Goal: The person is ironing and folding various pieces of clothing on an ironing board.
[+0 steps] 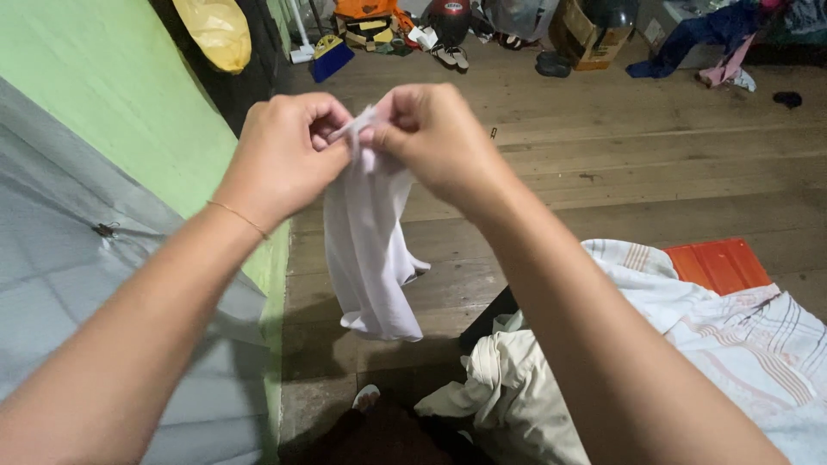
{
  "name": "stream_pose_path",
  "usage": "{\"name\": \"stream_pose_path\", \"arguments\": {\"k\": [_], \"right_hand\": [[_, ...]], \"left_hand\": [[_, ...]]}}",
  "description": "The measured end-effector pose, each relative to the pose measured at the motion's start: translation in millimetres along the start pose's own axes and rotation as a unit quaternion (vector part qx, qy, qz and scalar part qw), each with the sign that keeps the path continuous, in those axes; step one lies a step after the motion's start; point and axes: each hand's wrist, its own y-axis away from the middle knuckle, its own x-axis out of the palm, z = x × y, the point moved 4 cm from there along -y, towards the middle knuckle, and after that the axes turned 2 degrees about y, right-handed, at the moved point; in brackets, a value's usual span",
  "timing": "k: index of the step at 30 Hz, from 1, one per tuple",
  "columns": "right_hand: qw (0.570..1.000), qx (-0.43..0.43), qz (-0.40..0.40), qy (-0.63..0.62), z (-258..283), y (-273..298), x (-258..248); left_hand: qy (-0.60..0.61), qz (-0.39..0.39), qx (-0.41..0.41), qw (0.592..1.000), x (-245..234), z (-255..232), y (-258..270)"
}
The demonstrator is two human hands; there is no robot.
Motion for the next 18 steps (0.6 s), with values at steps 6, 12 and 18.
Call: {"name": "stream_pose_path", "arguments": {"k": [6,12,18], "right_hand": [[0.998,-0.009,0.006,-0.06,7,12,-1],[0.976,0.059,-0.137,-0.157,-36,31,-92],[0.953,0.136,-0.259,-0.075,-94,56,-167]], "left_hand": [[-0.197,-0.145,-0.08,0.966,-7,82,14],[-0.299,-0.149,-0.255,0.908,-65,213,49],[-0.314,-0.042,-0.378,0.87,-105,315,84]]}}
